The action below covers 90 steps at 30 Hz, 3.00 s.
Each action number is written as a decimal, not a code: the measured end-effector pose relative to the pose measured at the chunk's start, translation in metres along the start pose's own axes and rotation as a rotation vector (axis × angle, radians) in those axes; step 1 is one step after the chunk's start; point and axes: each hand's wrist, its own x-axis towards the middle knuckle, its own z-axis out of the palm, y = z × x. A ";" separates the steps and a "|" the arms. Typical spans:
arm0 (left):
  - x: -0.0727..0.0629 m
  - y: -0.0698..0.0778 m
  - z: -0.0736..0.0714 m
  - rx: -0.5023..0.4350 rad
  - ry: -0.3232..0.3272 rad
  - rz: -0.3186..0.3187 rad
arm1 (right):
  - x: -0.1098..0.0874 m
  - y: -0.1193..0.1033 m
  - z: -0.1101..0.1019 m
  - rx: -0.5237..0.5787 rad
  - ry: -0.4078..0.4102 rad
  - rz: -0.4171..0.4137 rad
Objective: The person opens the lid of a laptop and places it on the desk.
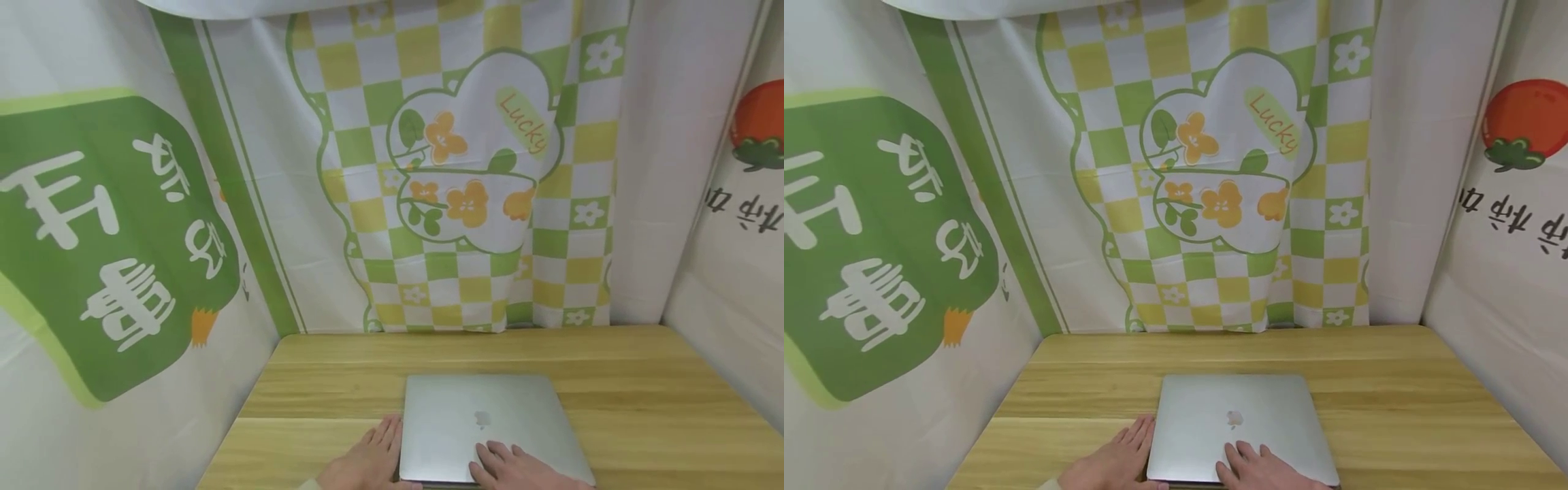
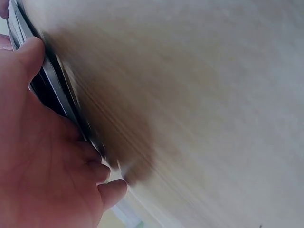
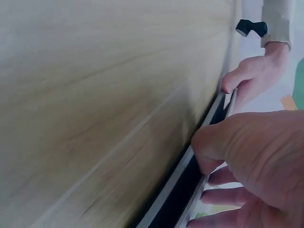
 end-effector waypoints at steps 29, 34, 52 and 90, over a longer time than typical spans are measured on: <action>-0.002 -0.002 -0.003 0.025 -0.016 -0.018 | -0.014 0.025 0.016 -0.221 0.154 -0.226; -0.003 -0.002 -0.003 0.054 0.047 0.011 | -0.016 0.024 0.015 -0.274 0.208 -0.246; 0.002 -0.003 0.001 0.084 0.027 0.048 | -0.018 0.029 0.004 -0.400 0.302 -0.266; -0.001 -0.007 -0.001 0.232 0.225 0.197 | -0.018 0.039 -0.031 -0.209 0.336 -0.251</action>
